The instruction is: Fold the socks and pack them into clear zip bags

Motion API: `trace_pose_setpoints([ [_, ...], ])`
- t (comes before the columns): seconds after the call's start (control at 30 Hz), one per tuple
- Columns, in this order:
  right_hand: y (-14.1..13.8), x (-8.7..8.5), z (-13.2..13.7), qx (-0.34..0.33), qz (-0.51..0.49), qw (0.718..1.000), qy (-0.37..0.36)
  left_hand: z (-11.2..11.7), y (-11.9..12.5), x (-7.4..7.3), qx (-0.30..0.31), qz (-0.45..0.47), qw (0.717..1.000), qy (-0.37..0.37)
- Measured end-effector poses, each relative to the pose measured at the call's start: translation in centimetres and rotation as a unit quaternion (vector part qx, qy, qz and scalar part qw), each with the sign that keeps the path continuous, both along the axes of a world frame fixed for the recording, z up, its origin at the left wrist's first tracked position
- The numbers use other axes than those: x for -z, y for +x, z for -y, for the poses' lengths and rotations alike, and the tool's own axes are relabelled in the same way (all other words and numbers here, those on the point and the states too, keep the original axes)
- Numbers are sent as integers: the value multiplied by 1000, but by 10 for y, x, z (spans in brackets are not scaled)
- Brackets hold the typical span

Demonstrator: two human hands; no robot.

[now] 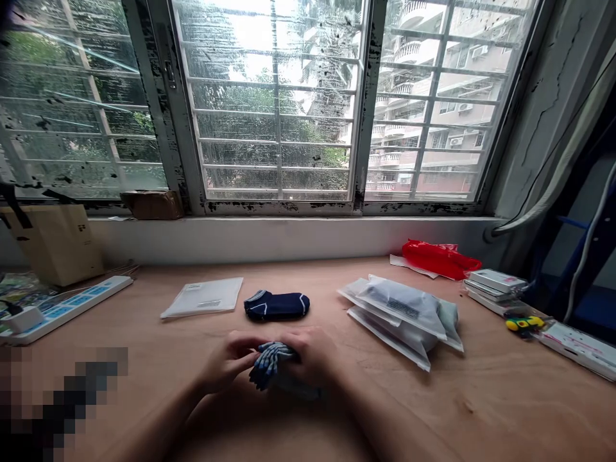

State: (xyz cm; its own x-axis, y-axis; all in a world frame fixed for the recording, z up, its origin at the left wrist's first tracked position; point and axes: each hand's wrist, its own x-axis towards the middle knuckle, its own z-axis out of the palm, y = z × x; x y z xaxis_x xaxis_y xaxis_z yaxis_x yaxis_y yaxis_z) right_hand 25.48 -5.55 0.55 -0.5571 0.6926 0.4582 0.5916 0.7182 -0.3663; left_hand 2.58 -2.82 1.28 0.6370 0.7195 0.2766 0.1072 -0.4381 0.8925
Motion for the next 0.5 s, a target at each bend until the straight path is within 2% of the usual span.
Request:
trace_pose_setpoints([
  [0.13, -1, -2, 2, 21, -9, 1000, -15, 2, 8, 1, -62, 10, 998, 18],
  [0.23, -4, -3, 4, 55, -25, 997, -46, 4, 15, 3, -119, 50, 992, -7],
  [0.37, -7, -3, 4, 86, -66, 990, -87, 3, 22, 9, -165, 85, 982, -32],
  [0.5, -11, -2, 2, 86, -112, 981, -136, -2, 22, 17, -205, 98, 973, -31],
])
